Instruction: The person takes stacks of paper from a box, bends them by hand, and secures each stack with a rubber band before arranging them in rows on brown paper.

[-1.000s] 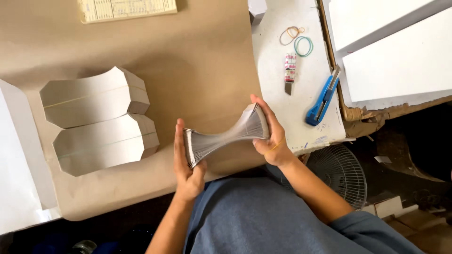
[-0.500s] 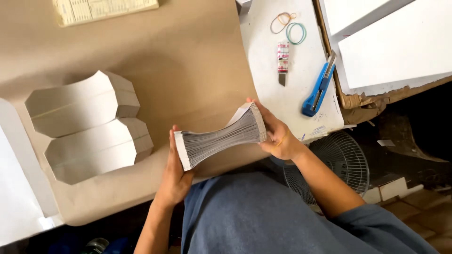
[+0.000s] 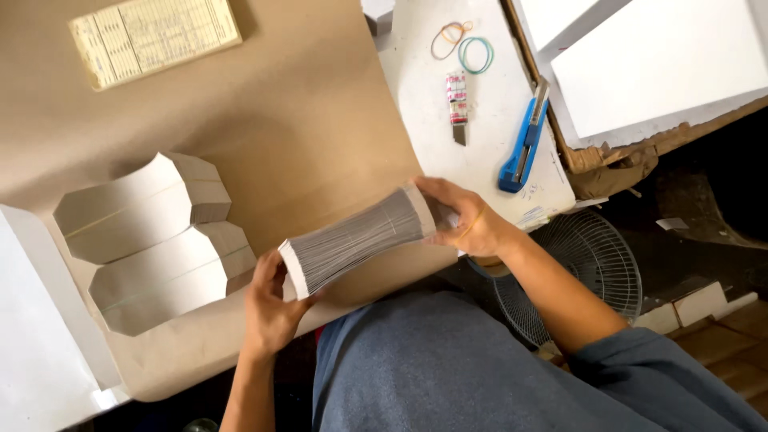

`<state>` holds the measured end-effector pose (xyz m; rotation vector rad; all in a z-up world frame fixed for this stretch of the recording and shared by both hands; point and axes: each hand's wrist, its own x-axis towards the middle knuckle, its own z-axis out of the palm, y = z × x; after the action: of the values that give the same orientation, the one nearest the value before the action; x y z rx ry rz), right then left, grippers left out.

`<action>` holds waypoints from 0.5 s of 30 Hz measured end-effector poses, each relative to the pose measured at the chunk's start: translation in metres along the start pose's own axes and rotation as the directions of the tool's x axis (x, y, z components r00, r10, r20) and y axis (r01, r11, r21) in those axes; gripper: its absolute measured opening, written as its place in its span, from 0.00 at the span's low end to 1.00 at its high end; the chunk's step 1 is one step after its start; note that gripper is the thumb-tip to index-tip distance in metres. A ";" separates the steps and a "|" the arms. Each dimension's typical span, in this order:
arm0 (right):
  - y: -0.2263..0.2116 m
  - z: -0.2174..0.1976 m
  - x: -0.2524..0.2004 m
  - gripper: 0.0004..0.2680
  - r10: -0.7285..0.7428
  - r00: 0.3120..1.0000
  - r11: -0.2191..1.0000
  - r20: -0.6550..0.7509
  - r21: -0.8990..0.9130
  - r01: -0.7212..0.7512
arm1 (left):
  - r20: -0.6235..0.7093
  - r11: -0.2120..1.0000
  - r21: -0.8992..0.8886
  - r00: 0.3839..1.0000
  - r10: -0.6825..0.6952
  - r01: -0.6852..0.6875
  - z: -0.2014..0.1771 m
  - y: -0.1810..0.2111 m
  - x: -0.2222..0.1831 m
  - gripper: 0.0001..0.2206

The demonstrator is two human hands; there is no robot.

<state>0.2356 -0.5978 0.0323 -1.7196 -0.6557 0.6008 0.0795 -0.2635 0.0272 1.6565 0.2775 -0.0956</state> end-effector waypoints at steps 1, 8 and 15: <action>-0.003 0.004 -0.003 0.35 -0.008 1.000 1.000 -0.007 -0.006 0.008 | 0.003 1.000 0.002 1.000 0.012 -0.012 -0.004 0.014 -0.001 0.35; -0.034 0.063 -0.062 0.25 0.319 0.941 0.894 0.109 0.294 -0.337 | 0.022 0.940 0.327 0.995 0.098 -0.099 -0.030 0.138 -0.022 0.31; -0.103 0.025 -0.135 0.23 0.537 0.722 0.783 0.436 0.059 -0.619 | 0.235 0.621 0.669 0.908 0.346 -0.409 -0.020 0.187 -0.033 0.31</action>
<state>0.1099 -0.6545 0.1350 -1.6090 -0.2878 1.4503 0.0903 -0.2630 0.2180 2.4503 -0.2285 0.0633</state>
